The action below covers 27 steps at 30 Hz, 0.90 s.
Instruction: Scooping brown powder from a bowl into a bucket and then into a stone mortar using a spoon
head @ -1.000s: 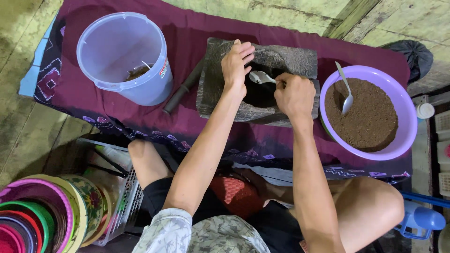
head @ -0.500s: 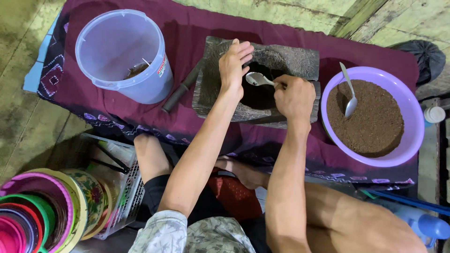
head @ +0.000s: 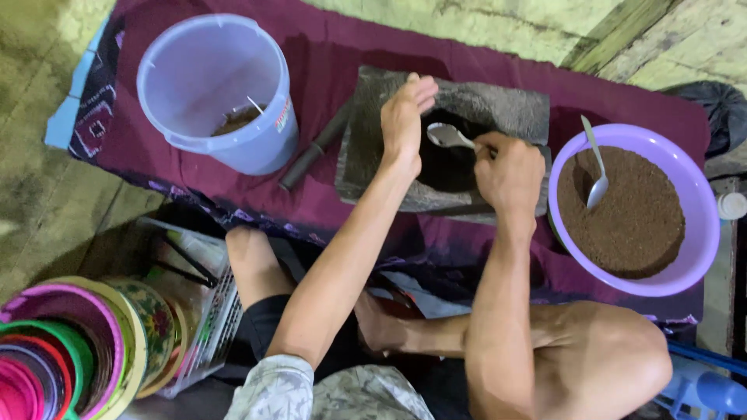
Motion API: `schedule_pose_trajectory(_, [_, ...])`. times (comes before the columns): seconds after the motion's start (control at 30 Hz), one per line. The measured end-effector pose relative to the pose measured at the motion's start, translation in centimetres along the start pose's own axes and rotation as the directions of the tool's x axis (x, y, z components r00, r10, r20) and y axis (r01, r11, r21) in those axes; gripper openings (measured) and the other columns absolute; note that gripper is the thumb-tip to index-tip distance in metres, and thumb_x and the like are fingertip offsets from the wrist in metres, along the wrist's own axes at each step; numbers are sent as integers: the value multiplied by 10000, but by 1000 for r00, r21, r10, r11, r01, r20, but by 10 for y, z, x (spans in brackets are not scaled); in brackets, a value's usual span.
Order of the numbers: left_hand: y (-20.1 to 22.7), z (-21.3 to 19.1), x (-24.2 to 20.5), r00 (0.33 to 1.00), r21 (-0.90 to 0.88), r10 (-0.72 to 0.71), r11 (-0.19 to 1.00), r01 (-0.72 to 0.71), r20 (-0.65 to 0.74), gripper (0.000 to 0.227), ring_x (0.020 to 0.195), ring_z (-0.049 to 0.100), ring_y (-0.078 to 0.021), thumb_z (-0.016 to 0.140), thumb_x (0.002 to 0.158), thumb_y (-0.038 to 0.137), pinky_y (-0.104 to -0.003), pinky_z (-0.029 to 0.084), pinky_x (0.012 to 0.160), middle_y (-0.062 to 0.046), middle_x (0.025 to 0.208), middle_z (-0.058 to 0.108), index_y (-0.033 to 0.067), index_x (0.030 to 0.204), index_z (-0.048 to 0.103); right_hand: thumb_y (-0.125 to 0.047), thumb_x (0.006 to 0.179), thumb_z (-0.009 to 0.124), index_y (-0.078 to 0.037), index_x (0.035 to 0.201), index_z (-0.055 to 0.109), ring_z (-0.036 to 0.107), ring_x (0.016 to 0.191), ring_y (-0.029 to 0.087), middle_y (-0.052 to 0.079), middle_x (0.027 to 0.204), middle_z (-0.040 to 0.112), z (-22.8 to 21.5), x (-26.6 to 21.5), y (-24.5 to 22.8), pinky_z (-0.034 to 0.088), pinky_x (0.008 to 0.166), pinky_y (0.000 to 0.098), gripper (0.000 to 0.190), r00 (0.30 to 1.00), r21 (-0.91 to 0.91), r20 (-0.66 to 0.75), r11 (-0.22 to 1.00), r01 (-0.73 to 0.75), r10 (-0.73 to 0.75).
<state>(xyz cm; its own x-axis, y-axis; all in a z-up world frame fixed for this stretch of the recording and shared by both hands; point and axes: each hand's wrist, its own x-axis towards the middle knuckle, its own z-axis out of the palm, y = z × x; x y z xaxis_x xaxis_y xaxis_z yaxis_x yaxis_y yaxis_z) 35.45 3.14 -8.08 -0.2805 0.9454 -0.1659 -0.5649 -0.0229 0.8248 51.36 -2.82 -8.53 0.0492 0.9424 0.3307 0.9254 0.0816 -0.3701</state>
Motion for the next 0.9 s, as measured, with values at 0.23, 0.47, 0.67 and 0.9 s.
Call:
schedule_pose_trajectory(0.23, [10, -25, 13, 979, 443, -45, 895, -49, 200, 470, 1254, 609, -398, 615, 903, 479, -538, 411, 1102, -154, 1232, 718, 125, 1185, 741, -209, 947, 645, -192, 1031, 813, 692, 869, 478, 148, 885, 762, -2, 2, -7, 550, 799, 591, 189, 995, -21, 91, 999, -34, 36])
schedule_pose_trajectory(0.47, [12, -20, 12, 918, 764, -6, 557, -326, 396, 389, 1123, 687, -375, 511, 921, 380, -520, 534, 982, -106, 1209, 712, 190, 1207, 694, -271, 941, 690, -253, 1043, 809, 699, 943, 434, 105, 901, 763, 13, 3, -6, 557, 870, 533, 158, 983, -39, 73, 986, -164, 167])
schedule_pose_trajectory(0.67, [-8, -22, 23, 855, 734, 105, 467, -493, 507, 393, 1068, 693, -414, 497, 928, 217, -549, 565, 895, -155, 1234, 664, 95, 1264, 661, -324, 937, 686, -324, 1054, 796, 690, 957, 430, 102, 888, 751, 17, 7, -11, 551, 861, 565, 161, 967, -119, 92, 966, -228, 239])
schedule_pose_trajectory(0.9, [15, -25, 5, 792, 706, 212, 364, -608, 572, 367, 1131, 666, -437, 537, 919, 117, -567, 525, 954, -187, 1216, 664, 41, 1259, 653, -280, 945, 690, -266, 1047, 808, 687, 958, 461, 152, 893, 751, 7, 12, -28, 546, 872, 581, 156, 970, -57, 69, 971, -231, 235])
